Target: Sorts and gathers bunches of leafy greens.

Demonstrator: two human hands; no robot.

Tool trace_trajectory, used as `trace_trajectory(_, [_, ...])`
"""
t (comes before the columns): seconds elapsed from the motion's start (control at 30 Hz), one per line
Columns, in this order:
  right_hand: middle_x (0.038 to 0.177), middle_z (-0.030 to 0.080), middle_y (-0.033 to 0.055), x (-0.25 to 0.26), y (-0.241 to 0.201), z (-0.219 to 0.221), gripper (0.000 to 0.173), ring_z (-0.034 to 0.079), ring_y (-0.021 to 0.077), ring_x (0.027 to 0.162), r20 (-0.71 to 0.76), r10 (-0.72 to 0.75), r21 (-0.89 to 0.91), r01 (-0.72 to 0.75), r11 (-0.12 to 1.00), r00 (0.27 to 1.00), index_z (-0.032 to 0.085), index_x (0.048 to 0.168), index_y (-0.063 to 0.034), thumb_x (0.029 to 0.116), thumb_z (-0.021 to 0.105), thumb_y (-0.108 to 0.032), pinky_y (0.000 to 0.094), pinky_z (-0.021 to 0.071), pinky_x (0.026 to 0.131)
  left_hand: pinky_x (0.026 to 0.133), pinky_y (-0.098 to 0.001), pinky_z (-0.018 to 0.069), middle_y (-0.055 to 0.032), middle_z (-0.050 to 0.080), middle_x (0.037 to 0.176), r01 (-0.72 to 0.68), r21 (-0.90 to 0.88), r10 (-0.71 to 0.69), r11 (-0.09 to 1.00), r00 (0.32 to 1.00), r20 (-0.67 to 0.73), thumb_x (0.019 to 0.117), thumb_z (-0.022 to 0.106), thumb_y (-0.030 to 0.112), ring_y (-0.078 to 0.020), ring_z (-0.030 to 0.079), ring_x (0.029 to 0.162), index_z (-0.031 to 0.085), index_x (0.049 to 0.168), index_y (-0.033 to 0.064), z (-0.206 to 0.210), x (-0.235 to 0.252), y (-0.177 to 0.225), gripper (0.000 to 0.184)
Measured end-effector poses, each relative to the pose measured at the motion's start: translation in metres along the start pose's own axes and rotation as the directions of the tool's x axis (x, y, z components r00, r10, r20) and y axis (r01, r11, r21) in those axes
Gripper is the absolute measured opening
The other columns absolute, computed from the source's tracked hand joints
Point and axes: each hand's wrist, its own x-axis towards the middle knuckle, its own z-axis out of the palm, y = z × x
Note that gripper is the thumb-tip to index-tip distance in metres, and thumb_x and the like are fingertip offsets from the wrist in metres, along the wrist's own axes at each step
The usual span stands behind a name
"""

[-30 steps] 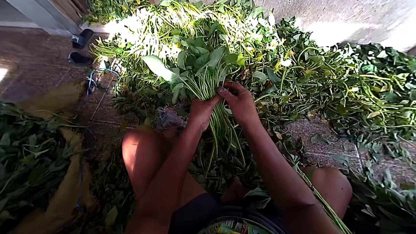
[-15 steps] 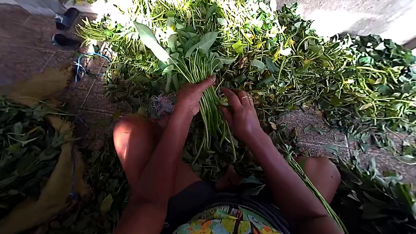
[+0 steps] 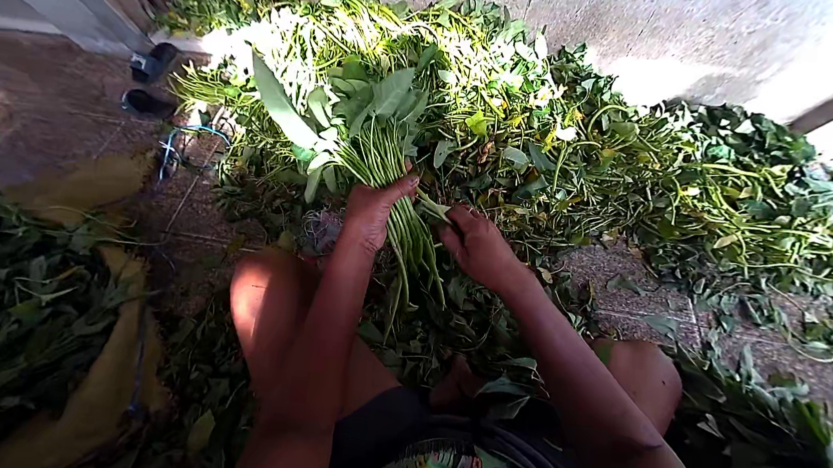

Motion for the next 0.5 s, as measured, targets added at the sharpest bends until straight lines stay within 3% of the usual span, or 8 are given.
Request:
trace_trajectory(0.07, [0.103, 0.068, 0.0278, -0.013, 0.005, 0.001, 0.025, 0.069, 0.0431, 0.096, -0.021, 0.026, -0.140, -0.029, 0.990, 0.999, 0.066, 0.110, 0.0091, 0.1032, 0.056, -0.013, 0.0571, 0.0551, 0.087, 0.072, -0.0256, 0.0588, -0.0040, 0.072, 0.097, -0.022, 0.013, 0.023, 1.000, 0.999, -0.031, 0.0917, 0.071, -0.002, -0.0097, 0.067, 0.076, 0.065, 0.120, 0.0009, 0.001, -0.001, -0.001, 0.029])
trace_trajectory(0.13, [0.103, 0.069, 0.0293, -0.025, 0.016, -0.002, 0.028, 0.068, 0.0457, 0.104, 0.009, 0.092, -0.261, -0.086, 0.961, 0.996, 0.064, 0.109, 0.0100, 0.1040, 0.054, -0.015, 0.0591, 0.0490, 0.098, 0.073, -0.0258, 0.0582, -0.0037, 0.070, 0.101, -0.067, 0.011, 0.068, 0.998, 0.996, -0.066, 0.0926, 0.070, -0.001, -0.0097, 0.066, 0.077, 0.064, 0.120, 0.0019, -0.003, 0.005, 0.000, 0.028])
trace_trajectory(0.23, [0.106, 0.067, 0.0299, -0.046, 0.028, -0.009, 0.033, 0.068, 0.0457, 0.104, 0.082, 0.251, -0.324, -0.212, 0.922, 0.965, 0.062, 0.112, 0.0099, 0.1074, 0.045, -0.018, 0.0578, 0.0508, 0.094, 0.071, -0.0264, 0.0591, -0.0013, 0.070, 0.088, -0.128, -0.003, 0.126, 0.992, 0.981, -0.145, 0.0948, 0.069, 0.003, -0.0102, 0.067, 0.073, 0.064, 0.116, 0.0044, -0.013, 0.017, 0.007, 0.022])
trace_trajectory(0.33, [0.111, 0.065, 0.0282, -0.053, 0.029, -0.012, 0.037, 0.067, 0.0433, 0.106, 0.183, 0.435, -0.281, -0.377, 0.882, 0.882, 0.059, 0.121, 0.0069, 0.1107, 0.038, -0.022, 0.0570, 0.0509, 0.092, 0.077, -0.0306, 0.0610, -0.0034, 0.070, 0.090, -0.090, -0.120, 0.074, 0.989, 0.989, -0.130, 0.0969, 0.066, 0.002, -0.0136, 0.070, 0.079, 0.061, 0.112, 0.0057, -0.007, 0.018, 0.004, 0.017])
trace_trajectory(0.4, [0.091, 0.061, 0.0204, -0.049, 0.046, -0.010, 0.033, 0.063, 0.0320, 0.084, 0.133, 0.485, 0.013, -0.490, 0.871, 0.864, 0.060, 0.111, 0.0053, 0.1114, 0.037, -0.018, 0.0480, 0.0519, 0.079, 0.081, -0.0339, 0.0626, -0.0057, 0.070, 0.094, -0.044, -0.301, 0.018, 0.953, 0.996, -0.091, 0.1006, 0.058, 0.000, -0.0172, 0.072, 0.085, 0.056, 0.110, 0.0070, 0.002, 0.015, 0.001, 0.012])
trace_trajectory(0.43, [0.077, 0.054, 0.0130, -0.045, 0.059, -0.006, 0.033, 0.055, 0.0227, 0.068, 0.060, 0.519, 0.288, -0.513, 0.809, 0.853, 0.060, 0.101, 0.0038, 0.1110, 0.035, -0.015, 0.0384, 0.0492, 0.067, 0.080, -0.0338, 0.0627, -0.0051, 0.072, 0.092, -0.033, -0.377, -0.003, 0.926, 0.995, -0.096, 0.1021, 0.056, 0.001, -0.0171, 0.073, 0.085, 0.056, 0.108, 0.0086, 0.010, 0.013, 0.000, 0.009])
trace_trajectory(0.47, [0.065, 0.047, 0.0033, -0.041, 0.069, 0.001, 0.033, 0.046, 0.0122, 0.054, -0.022, 0.590, 0.606, -0.459, 0.650, 0.807, 0.055, 0.088, -0.0023, 0.1094, 0.032, -0.014, 0.0271, 0.0432, 0.054, 0.081, -0.0335, 0.0625, -0.0046, 0.071, 0.091, -0.036, -0.441, -0.012, 0.897, 0.994, -0.105, 0.1036, 0.053, 0.002, -0.0169, 0.073, 0.084, 0.056, 0.107, 0.0095, 0.018, 0.009, -0.001, 0.008])
trace_trajectory(0.5, [0.059, 0.043, -0.0027, -0.034, 0.073, 0.004, 0.035, 0.040, 0.0062, 0.047, -0.044, 0.690, 0.853, -0.333, 0.402, 0.722, 0.049, 0.080, -0.0083, 0.1096, 0.031, -0.016, 0.0207, 0.0380, 0.046, 0.081, -0.0336, 0.0622, -0.0047, 0.071, 0.091, -0.056, -0.490, -0.006, 0.870, 0.992, -0.124, 0.1044, 0.052, 0.003, -0.0168, 0.072, 0.084, 0.055, 0.108, 0.0095, 0.025, 0.007, -0.002, 0.008])
